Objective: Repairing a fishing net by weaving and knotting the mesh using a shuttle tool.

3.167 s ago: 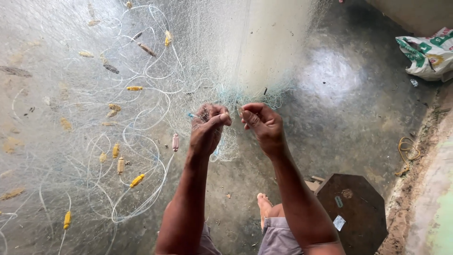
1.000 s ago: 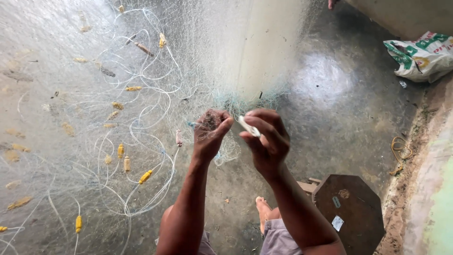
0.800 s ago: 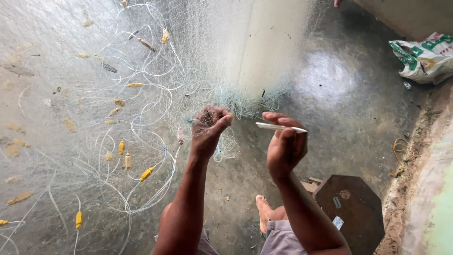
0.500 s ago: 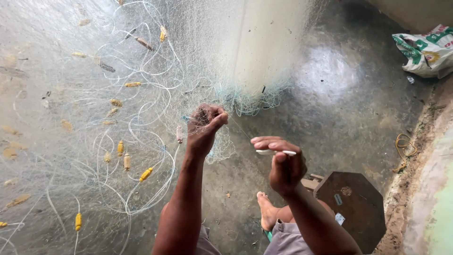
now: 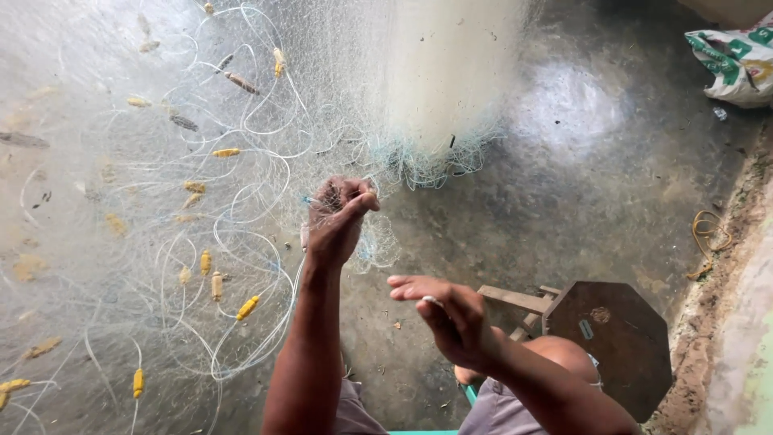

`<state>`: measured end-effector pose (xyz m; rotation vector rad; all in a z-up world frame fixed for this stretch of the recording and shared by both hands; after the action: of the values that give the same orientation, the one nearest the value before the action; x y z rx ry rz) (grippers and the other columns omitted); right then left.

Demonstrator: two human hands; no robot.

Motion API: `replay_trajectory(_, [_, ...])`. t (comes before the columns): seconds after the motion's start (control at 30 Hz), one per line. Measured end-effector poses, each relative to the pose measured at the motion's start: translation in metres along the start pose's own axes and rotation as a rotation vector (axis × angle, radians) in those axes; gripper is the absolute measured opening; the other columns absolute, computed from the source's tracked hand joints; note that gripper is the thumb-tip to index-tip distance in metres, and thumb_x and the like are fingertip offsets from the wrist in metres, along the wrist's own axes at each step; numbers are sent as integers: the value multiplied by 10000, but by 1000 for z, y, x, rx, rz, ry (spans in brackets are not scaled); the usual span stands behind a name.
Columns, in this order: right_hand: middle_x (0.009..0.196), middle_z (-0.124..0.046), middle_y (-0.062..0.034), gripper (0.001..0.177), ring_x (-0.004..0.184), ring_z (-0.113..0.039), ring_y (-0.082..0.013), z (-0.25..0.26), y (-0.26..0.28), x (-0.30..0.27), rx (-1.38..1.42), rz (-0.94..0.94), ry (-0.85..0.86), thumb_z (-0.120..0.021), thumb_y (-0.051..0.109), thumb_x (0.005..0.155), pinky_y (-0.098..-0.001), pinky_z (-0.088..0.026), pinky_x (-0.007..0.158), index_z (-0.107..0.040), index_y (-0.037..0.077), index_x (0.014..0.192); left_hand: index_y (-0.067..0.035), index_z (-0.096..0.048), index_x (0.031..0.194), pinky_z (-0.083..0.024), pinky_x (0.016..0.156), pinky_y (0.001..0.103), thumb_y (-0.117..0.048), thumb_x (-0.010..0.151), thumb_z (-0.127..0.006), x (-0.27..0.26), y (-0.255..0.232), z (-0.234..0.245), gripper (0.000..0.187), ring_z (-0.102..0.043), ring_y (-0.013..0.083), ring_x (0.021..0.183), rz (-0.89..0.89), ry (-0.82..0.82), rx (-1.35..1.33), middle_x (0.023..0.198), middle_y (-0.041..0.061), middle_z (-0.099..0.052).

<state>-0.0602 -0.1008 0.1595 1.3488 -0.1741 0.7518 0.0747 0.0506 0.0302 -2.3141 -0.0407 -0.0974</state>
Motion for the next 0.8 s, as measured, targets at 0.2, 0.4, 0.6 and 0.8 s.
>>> replay_trajectory(0.2, [1110,-746,-157,293,1124,-764,-375,-24,-17,-24,99,-116,152,-396,185,1125,-444,-650,964,-607,-17,1147,-70,-643,923,-518,769,249,97,885,-679,-6,-1,-11,175,-637,155,814,54,235,-126,886,56,-656])
replay_trajectory(0.4, [1149,-752,-148,276,1165,-752,-358,-27,-14,-23,103,-149,218,-390,205,1127,-426,-657,953,-584,13,1172,-142,-478,790,-481,644,274,-22,910,-718,-4,8,-1,294,-585,158,683,101,130,-198,898,118,-684])
replay_trajectory(0.6, [1136,-751,-176,301,1186,-735,-401,-30,-30,-32,260,-276,136,-422,243,1119,-466,-615,1017,-602,2,1111,-149,-462,758,-489,540,236,99,876,-708,1,13,7,369,-612,152,598,174,-43,-160,843,149,-692])
replay_trajectory(0.8, [1064,-768,-179,290,1117,-762,-394,-32,-39,-35,285,-258,95,-430,211,1115,-460,-650,962,-589,-14,1025,-172,-408,768,-408,586,220,68,907,-689,2,5,-4,394,-535,116,686,58,111,-200,825,81,-668])
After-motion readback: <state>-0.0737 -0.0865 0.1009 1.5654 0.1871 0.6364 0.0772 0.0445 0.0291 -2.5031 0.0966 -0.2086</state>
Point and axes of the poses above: each hand's wrist, its own x-axis towards the middle knuckle, its own z-axis out of the back of the hand, y = z × x, the point moved 8 cm from there along x, towards the middle knuckle
